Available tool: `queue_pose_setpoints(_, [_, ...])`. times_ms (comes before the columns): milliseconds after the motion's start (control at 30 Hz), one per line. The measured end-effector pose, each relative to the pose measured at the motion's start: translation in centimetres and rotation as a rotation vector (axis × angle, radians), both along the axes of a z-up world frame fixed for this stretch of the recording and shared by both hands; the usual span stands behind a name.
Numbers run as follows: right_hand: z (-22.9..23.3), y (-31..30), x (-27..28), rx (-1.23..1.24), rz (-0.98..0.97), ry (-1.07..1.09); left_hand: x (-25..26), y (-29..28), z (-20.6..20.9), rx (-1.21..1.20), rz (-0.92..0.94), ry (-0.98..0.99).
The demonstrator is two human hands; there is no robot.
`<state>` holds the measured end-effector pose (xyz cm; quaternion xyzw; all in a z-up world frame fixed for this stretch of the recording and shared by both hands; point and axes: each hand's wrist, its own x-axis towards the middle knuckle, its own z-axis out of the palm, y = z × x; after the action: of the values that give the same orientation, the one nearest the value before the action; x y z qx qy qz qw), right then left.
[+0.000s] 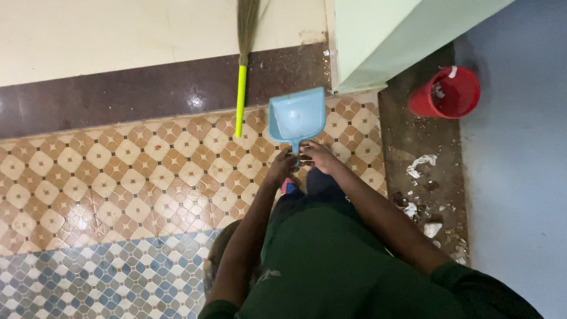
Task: The person sweeps debris from the floor into a dustpan and then empties the dustpan into a red bucket.
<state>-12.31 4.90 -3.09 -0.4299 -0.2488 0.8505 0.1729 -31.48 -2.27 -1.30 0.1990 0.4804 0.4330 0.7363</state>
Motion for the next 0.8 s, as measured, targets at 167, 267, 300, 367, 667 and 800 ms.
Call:
queue_pose_setpoints(167, [-1.3,3.0,-4.1,0.032,0.010,-0.057,-3.7,2.7,0.6,-0.102,-0.007,0.013])
queue_pose_setpoints(267, [-2.3,6.0,-7.0,-0.005,0.025,-0.036,-6.0,4.4,-0.3,0.027,0.059,-0.130])
queue_pose_setpoints(300, [-2.6,7.3,-8.0,-0.026,0.033,-0.045,-7.0,5.4,-0.7,0.007,0.043,-0.057])
queue_pose_setpoints(367, [-3.0,9.3,-10.3,-0.034,0.044,-0.022,-9.1,8.2,-1.2,-0.024,0.030,0.021])
queue_pose_setpoints(667, [-4.4,17.0,-17.9,-0.028,0.157,-0.193,-16.8,16.5,-1.8,-0.320,0.035,0.095])
queue_pose_setpoints(800, [-6.4,19.5,-20.0,0.008,0.261,-0.479,-20.3,18.7,-5.4,-0.228,0.121,-0.067])
